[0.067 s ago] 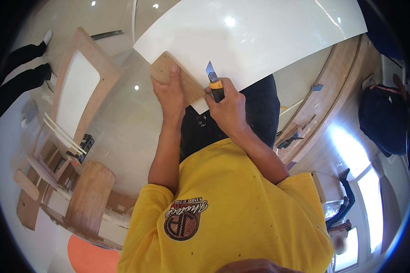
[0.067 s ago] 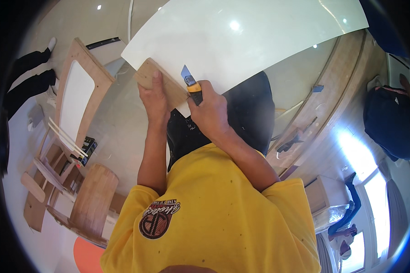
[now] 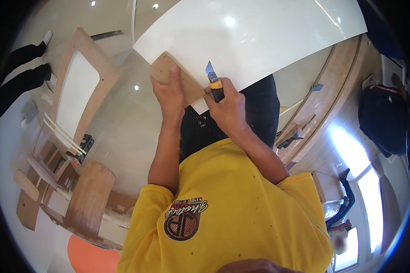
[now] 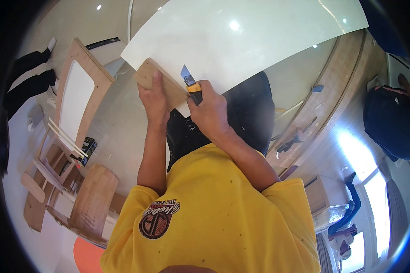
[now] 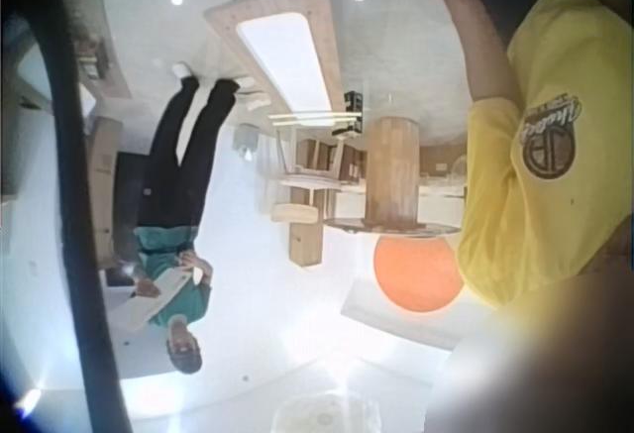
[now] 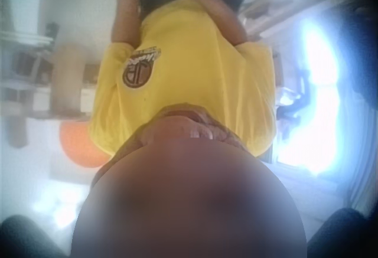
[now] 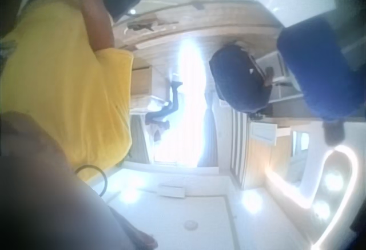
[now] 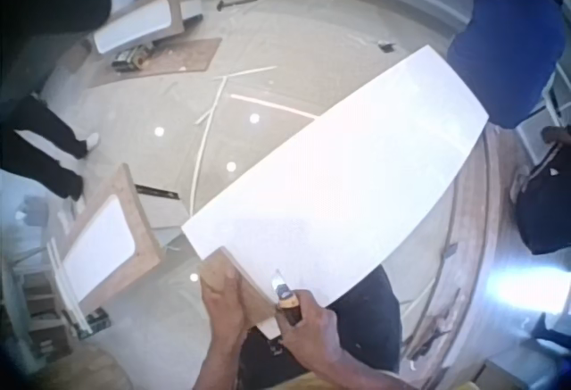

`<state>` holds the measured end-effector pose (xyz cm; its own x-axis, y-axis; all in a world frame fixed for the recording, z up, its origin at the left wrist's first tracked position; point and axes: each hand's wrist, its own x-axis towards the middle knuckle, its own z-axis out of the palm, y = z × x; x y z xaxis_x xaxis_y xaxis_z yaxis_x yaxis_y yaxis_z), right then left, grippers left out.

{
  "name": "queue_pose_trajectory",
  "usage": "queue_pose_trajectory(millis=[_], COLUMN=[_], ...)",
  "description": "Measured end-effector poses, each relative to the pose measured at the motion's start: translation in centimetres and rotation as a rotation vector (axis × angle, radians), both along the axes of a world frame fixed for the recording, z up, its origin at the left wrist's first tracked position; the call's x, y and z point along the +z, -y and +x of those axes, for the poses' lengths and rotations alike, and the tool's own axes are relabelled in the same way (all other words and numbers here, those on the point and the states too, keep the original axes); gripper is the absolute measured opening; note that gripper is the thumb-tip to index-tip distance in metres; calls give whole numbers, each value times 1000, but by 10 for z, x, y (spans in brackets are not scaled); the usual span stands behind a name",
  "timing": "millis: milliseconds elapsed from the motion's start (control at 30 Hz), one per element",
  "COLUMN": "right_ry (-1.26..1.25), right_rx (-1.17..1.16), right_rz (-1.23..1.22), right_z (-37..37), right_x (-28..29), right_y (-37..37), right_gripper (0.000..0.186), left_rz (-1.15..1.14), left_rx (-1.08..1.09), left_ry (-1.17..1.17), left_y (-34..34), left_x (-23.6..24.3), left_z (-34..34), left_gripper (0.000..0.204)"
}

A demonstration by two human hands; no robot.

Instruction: The person kneels on the floor and uses a tape measure and pencil to measure and mark a white rectangular panel. They repeatedly measure different sections, mark points, and use a small wooden block as a guide before scoring the panel with a utility knife.

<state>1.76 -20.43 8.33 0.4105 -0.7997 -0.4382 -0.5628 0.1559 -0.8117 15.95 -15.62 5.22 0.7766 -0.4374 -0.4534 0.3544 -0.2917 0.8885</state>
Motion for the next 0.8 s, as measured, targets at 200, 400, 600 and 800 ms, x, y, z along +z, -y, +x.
queue_pose_trajectory(millis=[200,400,600,800], right_ry=[-19,34,75,90], right_rx=[-4,-62,-76,-41], right_rz=[28,145,164,179], right_z=[3,-6,-10,-9], right_x=[-3,-1,1,3], right_y=[0,13,14,17], right_gripper=[35,29,26,26], left_rz=[86,19,-5,-20], left_rx=[-64,-41,4,14], left_ry=[54,97,-79,-77], left_y=[-1,5,0,1], left_x=[-4,-8,-3,-3], left_z=[8,6,7,8], left_gripper=[62,60,62,60])
